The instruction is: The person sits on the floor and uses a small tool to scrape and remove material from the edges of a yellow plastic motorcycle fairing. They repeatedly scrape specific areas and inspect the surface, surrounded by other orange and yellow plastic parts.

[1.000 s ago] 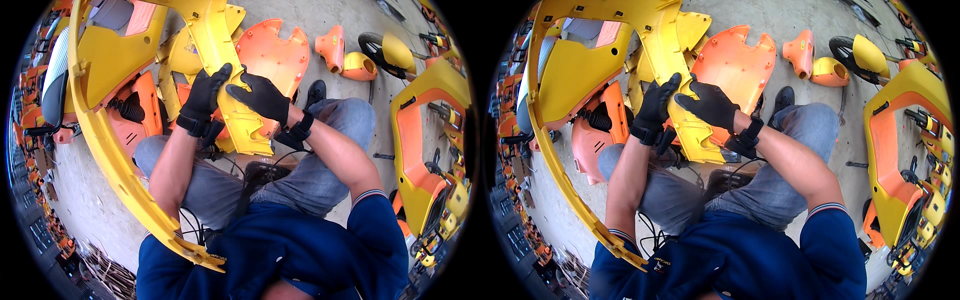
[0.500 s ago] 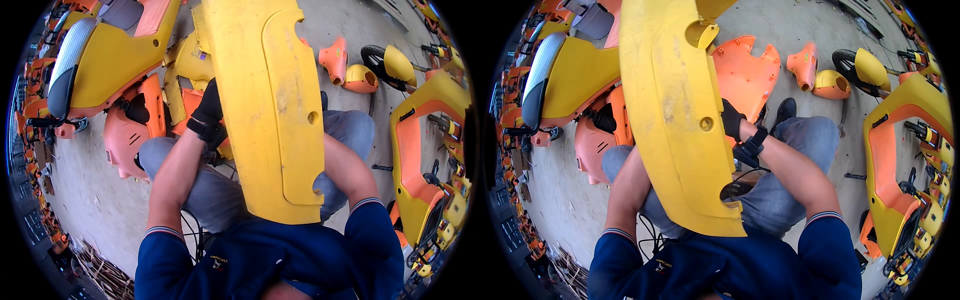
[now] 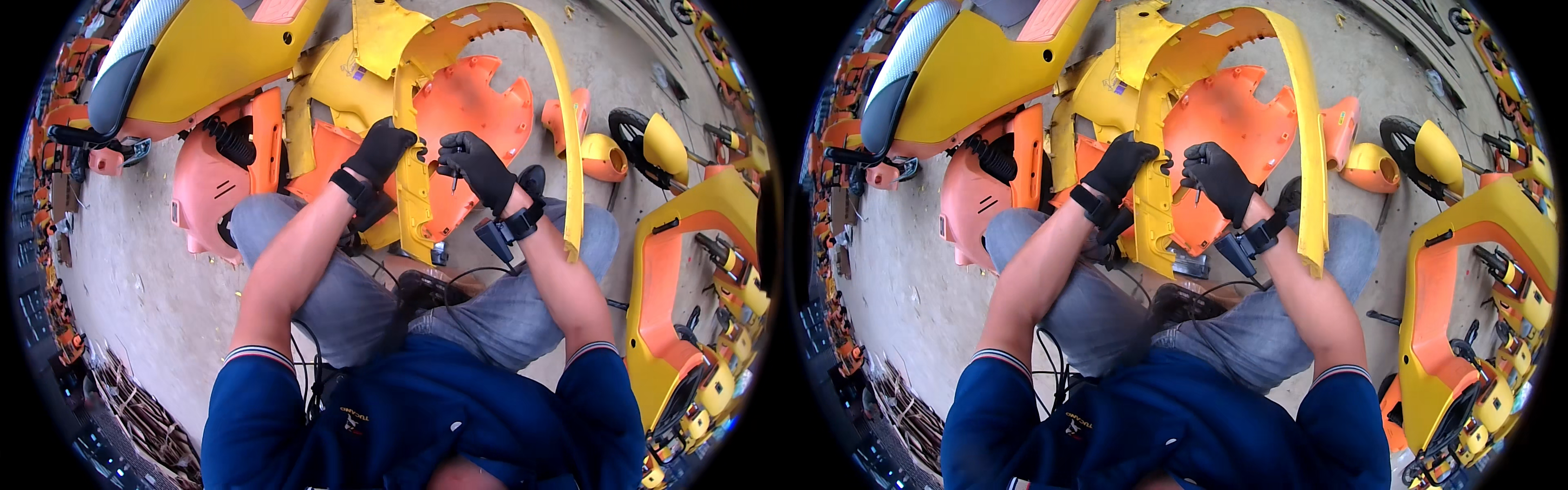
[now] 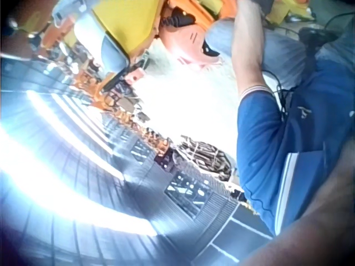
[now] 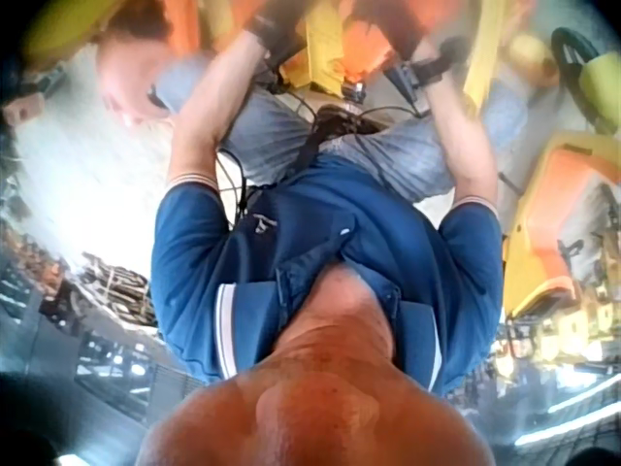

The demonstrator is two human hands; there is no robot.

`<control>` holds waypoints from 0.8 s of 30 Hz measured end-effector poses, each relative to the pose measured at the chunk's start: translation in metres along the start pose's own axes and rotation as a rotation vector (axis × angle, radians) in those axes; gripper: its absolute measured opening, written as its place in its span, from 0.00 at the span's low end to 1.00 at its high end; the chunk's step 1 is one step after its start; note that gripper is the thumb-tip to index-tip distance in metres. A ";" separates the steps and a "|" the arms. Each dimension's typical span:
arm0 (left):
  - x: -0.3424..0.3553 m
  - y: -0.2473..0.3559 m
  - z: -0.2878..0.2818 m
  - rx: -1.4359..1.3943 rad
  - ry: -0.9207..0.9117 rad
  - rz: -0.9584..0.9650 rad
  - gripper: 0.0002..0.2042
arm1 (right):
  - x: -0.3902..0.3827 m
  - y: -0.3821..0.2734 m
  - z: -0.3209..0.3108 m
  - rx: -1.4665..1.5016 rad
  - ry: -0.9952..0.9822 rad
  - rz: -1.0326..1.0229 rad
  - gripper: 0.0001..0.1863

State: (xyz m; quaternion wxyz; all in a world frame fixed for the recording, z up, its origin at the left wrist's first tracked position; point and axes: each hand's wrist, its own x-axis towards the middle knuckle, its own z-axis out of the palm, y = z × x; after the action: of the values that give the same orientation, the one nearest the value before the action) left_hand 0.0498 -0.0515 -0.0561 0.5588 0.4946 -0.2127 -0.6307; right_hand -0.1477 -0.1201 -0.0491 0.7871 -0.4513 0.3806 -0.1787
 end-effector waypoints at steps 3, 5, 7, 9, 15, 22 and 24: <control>0.002 -0.004 -0.003 0.005 -0.018 0.002 0.07 | 0.001 -0.002 -0.003 -0.019 0.001 0.004 0.18; 0.002 -0.003 -0.005 0.149 -0.029 -0.003 0.07 | -0.004 -0.007 0.002 -0.071 0.017 0.013 0.18; 0.005 -0.005 -0.011 0.342 -0.084 0.091 0.08 | -0.002 -0.002 -0.002 -0.091 -0.010 -0.011 0.19; 0.008 -0.009 -0.016 0.161 -0.103 -0.024 0.08 | -0.001 -0.002 -0.004 -0.094 -0.025 -0.024 0.20; 0.012 -0.020 -0.029 0.643 -0.285 0.447 0.05 | -0.007 -0.017 -0.002 -0.043 -0.023 -0.055 0.19; -0.011 0.009 -0.002 0.013 -0.083 -0.018 0.05 | -0.009 -0.031 -0.001 -0.136 0.009 -0.152 0.16; -0.006 0.005 -0.010 -0.040 -0.090 -0.115 0.05 | -0.011 -0.036 -0.001 -0.142 0.056 -0.161 0.16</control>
State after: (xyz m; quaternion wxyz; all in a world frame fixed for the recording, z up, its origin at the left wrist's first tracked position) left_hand 0.0605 -0.0450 -0.0540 0.5212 0.4660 -0.1961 -0.6876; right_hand -0.1533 -0.1333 -0.0140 0.7254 -0.5298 0.3764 -0.2265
